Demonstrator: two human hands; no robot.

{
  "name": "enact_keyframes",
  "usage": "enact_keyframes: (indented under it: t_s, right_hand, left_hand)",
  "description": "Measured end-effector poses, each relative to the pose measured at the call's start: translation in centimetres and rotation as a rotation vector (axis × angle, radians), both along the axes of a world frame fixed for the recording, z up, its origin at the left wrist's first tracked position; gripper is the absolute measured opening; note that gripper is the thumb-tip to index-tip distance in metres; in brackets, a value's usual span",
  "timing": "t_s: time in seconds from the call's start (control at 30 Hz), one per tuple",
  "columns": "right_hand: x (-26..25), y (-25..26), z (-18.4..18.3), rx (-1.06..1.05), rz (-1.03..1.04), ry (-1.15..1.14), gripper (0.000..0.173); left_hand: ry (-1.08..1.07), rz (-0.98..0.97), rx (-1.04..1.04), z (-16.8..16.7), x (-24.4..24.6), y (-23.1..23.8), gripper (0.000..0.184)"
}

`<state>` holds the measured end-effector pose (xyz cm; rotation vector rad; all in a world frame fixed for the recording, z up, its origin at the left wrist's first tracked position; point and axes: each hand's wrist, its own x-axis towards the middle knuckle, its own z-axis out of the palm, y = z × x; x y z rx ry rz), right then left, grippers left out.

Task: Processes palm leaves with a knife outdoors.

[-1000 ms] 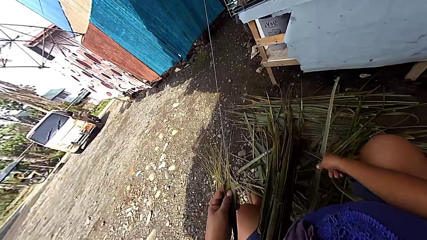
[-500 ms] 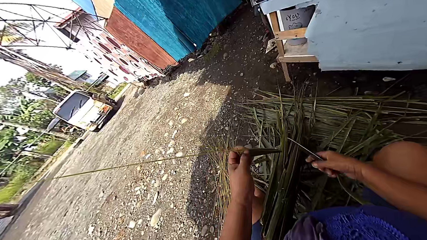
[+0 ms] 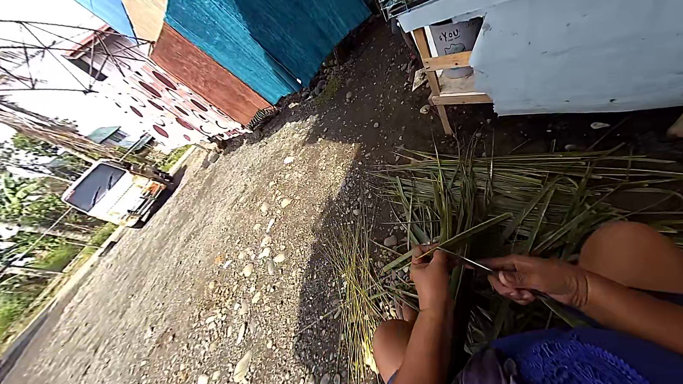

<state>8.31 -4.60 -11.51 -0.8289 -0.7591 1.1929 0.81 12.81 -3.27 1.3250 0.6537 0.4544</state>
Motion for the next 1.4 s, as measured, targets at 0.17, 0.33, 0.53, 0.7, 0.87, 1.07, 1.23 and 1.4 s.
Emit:
enact_keyframes:
  t_s: [0.17, 0.33, 0.53, 0.7, 0.87, 1.07, 1.23, 1.4]
  right_hand:
    - [-0.3, 0.3, -0.2, -0.035, -0.121, 0.149, 0.039]
    - [-0.5, 0.4, -0.5, 0.058, -0.133, 0.360, 0.036]
    - [0.3, 0.2, -1.0, 0.181, -0.163, 0.512, 0.031]
    - [0.8, -0.2, -0.9, 0.156, -0.231, 0.486, 0.032]
    - [-0.1, -0.1, 1.2, -0.053, -0.341, 0.163, 0.059]
    - [-1.3, 0.4, 3.0, -0.161, -0.369, -0.157, 0.088]
    - [-0.6, 0.3, 2.6, -0.160, -0.413, -0.241, 0.089]
    - [2.1, 0.3, 0.0, -0.338, -0.536, -0.185, 0.081]
  left_hand:
    - [0.054, -0.068, -0.048, -0.6, -1.1, -1.0, 0.016]
    - [0.071, -0.160, -0.068, -0.7, -1.8, -1.0, 0.012]
    - [-0.086, -0.211, 0.137, -0.7, -2.1, 0.1, 0.011]
    - [-0.185, -0.251, 0.342, -0.8, -2.3, 1.0, 0.006]
    - [-0.258, -0.291, 0.482, -1.9, -2.3, 0.3, 0.006]
    - [-0.306, -0.328, 0.747, -2.5, -2.2, 0.2, 0.008]
    - [-0.303, -0.346, 0.971, -2.4, -2.7, 0.4, 0.009]
    - [-0.271, -0.406, 1.034, -1.7, -3.7, 0.1, 0.010]
